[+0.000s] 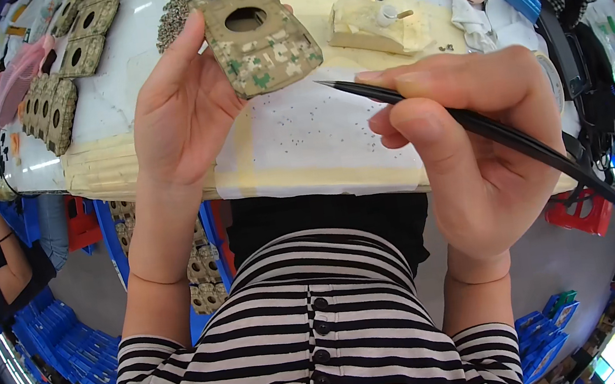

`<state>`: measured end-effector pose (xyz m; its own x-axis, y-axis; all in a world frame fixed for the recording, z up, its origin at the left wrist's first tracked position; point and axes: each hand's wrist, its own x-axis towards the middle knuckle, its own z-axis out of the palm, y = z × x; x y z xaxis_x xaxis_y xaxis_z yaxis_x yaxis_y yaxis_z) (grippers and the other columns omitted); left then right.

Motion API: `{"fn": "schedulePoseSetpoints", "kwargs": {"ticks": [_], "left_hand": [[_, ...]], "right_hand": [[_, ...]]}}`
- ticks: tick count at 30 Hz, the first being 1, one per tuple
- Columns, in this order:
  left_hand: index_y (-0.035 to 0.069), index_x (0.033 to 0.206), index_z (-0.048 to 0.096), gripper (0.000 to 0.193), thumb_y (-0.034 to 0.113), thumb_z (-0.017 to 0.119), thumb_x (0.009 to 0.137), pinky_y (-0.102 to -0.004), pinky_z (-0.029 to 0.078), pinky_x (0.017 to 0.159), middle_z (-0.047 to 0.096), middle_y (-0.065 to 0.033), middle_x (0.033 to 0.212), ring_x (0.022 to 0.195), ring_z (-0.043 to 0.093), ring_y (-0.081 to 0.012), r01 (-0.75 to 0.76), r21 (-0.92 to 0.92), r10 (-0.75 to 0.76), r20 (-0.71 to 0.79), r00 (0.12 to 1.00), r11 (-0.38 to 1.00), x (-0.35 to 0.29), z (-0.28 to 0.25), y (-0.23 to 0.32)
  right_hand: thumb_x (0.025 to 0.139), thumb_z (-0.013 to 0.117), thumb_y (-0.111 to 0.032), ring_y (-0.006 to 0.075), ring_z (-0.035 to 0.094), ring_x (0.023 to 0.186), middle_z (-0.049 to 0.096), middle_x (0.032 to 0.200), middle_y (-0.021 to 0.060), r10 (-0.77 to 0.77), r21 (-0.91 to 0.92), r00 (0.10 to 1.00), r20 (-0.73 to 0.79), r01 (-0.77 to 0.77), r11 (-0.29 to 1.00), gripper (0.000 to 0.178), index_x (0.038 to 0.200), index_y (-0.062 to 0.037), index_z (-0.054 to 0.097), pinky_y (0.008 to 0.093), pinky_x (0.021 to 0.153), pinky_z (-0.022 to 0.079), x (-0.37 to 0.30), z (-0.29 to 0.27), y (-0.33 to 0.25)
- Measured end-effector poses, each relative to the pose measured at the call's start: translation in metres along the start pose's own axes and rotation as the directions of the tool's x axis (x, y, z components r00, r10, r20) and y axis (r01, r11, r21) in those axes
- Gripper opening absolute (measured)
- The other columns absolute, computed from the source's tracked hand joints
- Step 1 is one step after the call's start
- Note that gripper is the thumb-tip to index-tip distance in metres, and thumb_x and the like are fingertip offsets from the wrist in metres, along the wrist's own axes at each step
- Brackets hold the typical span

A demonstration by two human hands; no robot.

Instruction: The person assembles toy tank parts at a workbench by picking up a camo-patterned turret, placing it into a blue bin, picking up another turret, and using tweezers to apply small components from a pile to the turret's surface.

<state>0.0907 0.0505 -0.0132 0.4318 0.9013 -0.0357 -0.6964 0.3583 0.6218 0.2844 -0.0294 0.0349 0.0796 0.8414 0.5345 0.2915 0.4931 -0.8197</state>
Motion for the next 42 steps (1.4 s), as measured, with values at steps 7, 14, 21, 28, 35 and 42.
{"fn": "schedulePoseSetpoints", "kwargs": {"ticks": [7,14,21,28,35,42], "left_hand": [[0.003,0.133,0.040,0.041,0.028,0.034,0.101,-0.0401,0.046,0.097,0.054,-0.0141,0.126,0.116,0.055,-0.0244,0.016,0.061,-0.013,-0.060,0.998,0.998,-0.003,0.003,-0.001],[0.007,0.138,0.033,0.043,0.027,0.040,0.100,-0.0388,0.050,0.092,0.052,-0.0094,0.125,0.114,0.054,-0.0197,0.003,0.064,-0.002,-0.016,1.000,0.998,-0.004,0.003,-0.001],[0.007,0.136,0.033,0.046,0.028,0.048,0.098,-0.0398,0.051,0.089,0.052,-0.0052,0.121,0.111,0.053,-0.0160,-0.004,0.052,0.004,0.002,1.000,0.999,-0.003,0.002,0.000],[0.006,0.135,0.034,0.046,0.029,0.049,0.098,-0.0388,0.050,0.088,0.053,-0.0045,0.118,0.109,0.054,-0.0153,-0.005,0.063,0.005,0.002,1.000,0.998,-0.003,-0.001,0.000],[0.006,0.135,0.034,0.046,0.029,0.049,0.098,-0.0386,0.051,0.088,0.052,-0.0046,0.119,0.110,0.053,-0.0152,-0.015,0.061,0.015,0.010,1.000,0.998,-0.002,-0.001,0.000],[0.007,0.135,0.035,0.045,0.028,0.048,0.098,-0.0388,0.051,0.089,0.051,-0.0049,0.121,0.112,0.052,-0.0152,-0.021,0.061,0.020,0.019,1.000,0.998,-0.002,-0.002,-0.001]], "right_hand": [[0.089,0.062,-0.009,0.0225,0.066,0.075,0.063,0.087,0.0170,-0.048,-0.048,0.967,0.252,0.062,0.997,0.016,0.090,0.0055,0.054,0.0276,0.066,0.055,0.030,0.013,0.008],[0.087,0.062,-0.002,0.0232,0.066,0.078,0.060,0.087,0.0150,-0.050,-0.092,0.956,0.288,0.079,0.993,0.012,0.089,0.0074,0.055,0.0287,0.069,0.056,0.032,0.016,0.014],[0.087,0.062,-0.003,0.0226,0.066,0.078,0.061,0.087,0.0156,-0.059,-0.144,0.951,0.305,0.107,0.984,0.013,0.089,0.0081,0.055,0.0287,0.071,0.056,0.032,0.016,0.013],[0.087,0.063,-0.004,0.0221,0.066,0.078,0.062,0.088,0.0168,-0.039,-0.162,0.954,0.298,0.091,0.983,0.014,0.089,0.0080,0.055,0.0283,0.071,0.056,0.032,0.018,0.011],[0.086,0.064,-0.004,0.0213,0.065,0.078,0.062,0.088,0.0171,-0.075,-0.149,0.951,0.300,0.124,0.981,0.015,0.090,0.0082,0.055,0.0274,0.071,0.056,0.033,0.019,0.011],[0.088,0.063,-0.006,0.0227,0.067,0.078,0.063,0.088,0.0180,-0.073,-0.138,0.952,0.297,0.119,0.983,0.016,0.091,0.0069,0.054,0.0275,0.070,0.056,0.033,0.018,0.015]]}}
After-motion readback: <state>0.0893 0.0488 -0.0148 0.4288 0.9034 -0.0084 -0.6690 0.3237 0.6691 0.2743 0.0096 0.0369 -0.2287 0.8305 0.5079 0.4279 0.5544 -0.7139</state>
